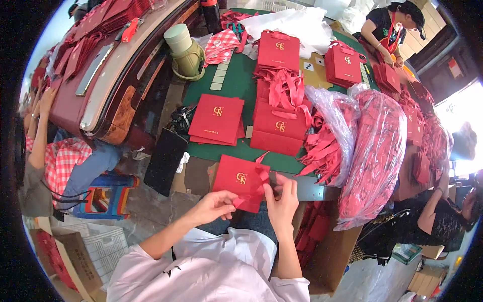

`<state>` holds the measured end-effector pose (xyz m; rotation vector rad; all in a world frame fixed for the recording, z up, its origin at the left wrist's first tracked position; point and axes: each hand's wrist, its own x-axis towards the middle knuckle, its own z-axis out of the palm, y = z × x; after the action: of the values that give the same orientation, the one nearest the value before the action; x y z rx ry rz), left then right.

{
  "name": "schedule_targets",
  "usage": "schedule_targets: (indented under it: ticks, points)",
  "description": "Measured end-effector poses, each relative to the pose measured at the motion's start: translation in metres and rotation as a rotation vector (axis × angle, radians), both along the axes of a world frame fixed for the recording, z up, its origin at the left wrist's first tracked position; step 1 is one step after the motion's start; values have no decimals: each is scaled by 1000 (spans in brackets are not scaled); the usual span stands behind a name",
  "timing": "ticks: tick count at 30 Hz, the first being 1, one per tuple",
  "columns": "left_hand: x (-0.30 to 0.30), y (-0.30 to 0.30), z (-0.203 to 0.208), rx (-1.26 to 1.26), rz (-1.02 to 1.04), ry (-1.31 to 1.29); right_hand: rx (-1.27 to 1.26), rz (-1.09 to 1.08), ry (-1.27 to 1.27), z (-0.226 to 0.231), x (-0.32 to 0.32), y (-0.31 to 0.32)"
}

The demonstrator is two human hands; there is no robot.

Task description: The person ties decorative ribbons onto small red gift bags by hand.

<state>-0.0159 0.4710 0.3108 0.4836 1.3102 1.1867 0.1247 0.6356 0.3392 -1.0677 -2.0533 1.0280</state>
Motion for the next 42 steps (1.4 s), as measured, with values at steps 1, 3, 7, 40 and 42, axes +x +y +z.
schedule_targets:
  ticks: [1, 3, 7, 40, 42]
  points:
    - [-5, 0, -1, 4, 12, 5, 94, 60, 23, 5, 2, -1]
    - [-9, 1, -3, 41, 41, -40, 347, 311, 8, 9, 8, 0]
    - [-16, 7, -2, 60, 55, -36, 281, 614, 10, 21, -4, -16]
    - [-56, 51, -7, 221, 22, 1385, 101, 175, -58, -39, -67, -14]
    - [-54, 52, -5, 255, 17, 1382, 51, 187, -63, -36, -64, -15]
